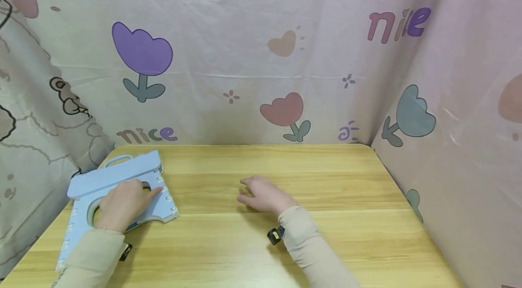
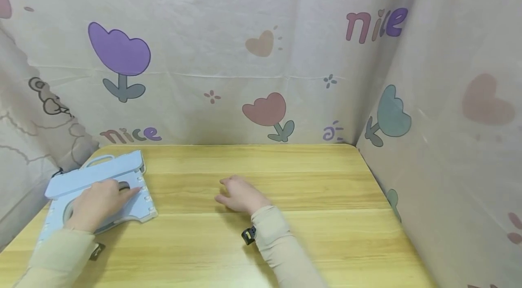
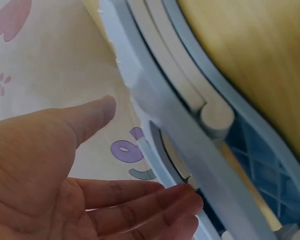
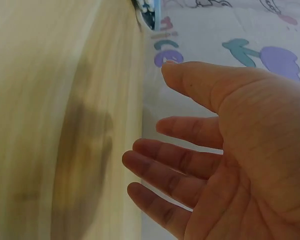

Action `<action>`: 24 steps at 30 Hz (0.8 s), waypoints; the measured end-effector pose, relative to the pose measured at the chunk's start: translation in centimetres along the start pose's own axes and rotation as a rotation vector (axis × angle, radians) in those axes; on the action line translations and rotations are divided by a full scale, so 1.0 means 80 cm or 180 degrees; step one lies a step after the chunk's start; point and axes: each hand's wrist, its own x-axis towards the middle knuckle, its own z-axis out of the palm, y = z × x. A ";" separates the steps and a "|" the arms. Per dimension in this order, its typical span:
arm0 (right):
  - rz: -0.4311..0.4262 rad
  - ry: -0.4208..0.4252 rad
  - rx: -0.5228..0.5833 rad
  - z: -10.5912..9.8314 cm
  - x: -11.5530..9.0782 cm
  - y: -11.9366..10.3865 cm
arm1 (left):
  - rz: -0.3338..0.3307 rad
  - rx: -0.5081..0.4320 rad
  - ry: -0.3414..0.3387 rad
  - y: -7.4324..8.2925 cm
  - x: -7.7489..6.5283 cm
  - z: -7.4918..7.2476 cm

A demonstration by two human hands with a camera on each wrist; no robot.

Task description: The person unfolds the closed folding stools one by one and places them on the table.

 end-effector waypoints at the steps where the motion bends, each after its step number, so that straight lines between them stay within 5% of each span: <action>1: -0.0013 -0.0007 -0.0023 0.003 0.003 -0.002 | 0.0004 0.0000 -0.0023 -0.001 0.001 0.001; 8: -0.0204 -0.0002 0.0041 0.015 0.020 -0.010 | 0.0055 0.0067 -0.0087 0.002 0.007 0.009; 24: -0.0129 -0.0035 0.0108 0.017 0.023 -0.015 | 0.0187 0.0097 0.0019 0.021 0.012 0.027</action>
